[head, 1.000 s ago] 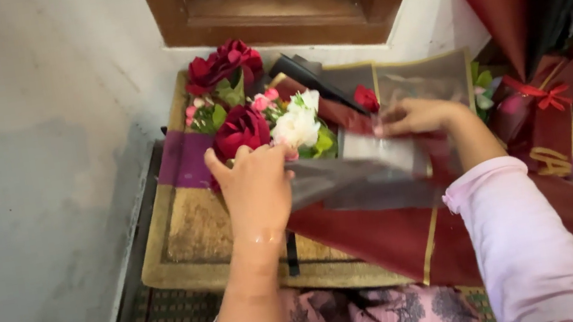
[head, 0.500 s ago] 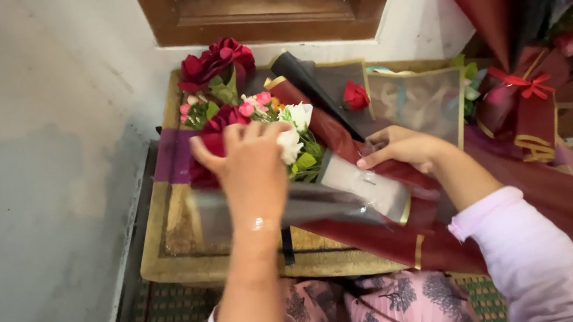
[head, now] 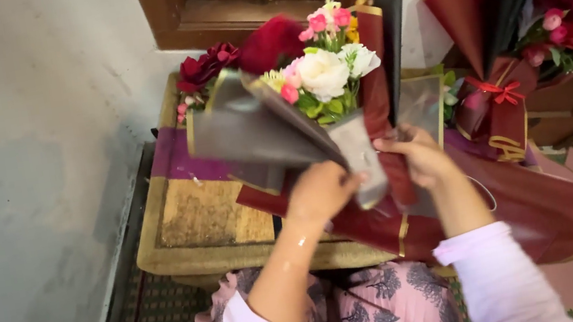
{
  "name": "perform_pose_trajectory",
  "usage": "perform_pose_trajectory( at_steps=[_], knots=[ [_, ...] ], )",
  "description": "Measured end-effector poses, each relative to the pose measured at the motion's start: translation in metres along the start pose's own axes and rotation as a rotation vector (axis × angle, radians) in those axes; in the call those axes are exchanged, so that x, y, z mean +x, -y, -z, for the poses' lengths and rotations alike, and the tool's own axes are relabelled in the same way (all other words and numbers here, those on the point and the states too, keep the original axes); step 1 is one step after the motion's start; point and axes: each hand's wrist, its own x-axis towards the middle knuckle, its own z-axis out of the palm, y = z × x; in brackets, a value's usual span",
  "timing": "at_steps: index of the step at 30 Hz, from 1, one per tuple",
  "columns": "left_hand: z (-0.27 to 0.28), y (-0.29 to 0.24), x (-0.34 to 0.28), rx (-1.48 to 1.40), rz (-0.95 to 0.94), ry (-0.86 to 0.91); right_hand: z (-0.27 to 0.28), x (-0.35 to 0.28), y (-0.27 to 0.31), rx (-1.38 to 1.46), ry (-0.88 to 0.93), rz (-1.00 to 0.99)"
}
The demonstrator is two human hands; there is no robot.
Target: The person is assembling and wrapping a floral bouquet using various flowers and decorative paper.
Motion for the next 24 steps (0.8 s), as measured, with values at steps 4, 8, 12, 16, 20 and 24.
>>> perform_pose_trajectory(
  at_steps=[4, 8, 12, 16, 20, 24],
  knots=[
    [0.025, 0.021, -0.003, 0.006, 0.203, -0.078, -0.021, 0.01, -0.036, 0.098, -0.06, 0.044],
    [0.024, 0.041, 0.005, -0.044, 0.325, -0.182, -0.048, 0.0, -0.035, 0.194, -0.099, 0.13],
    [0.026, 0.023, 0.002, -0.344, 0.147, -0.286, -0.065, -0.003, -0.036, 0.247, -0.12, 0.202],
    [0.012, 0.028, 0.018, -0.657, 0.096, -0.351, -0.077, -0.02, -0.025, 0.286, -0.115, 0.259],
    [-0.003, 0.058, 0.037, -0.883, 0.071, -0.419, -0.05, -0.006, -0.034, 0.152, -0.043, 0.306],
    [0.015, 0.087, 0.033, -0.798, -0.083, -0.471, -0.027, -0.009, 0.021, -0.104, -0.195, 0.42]
  ],
)
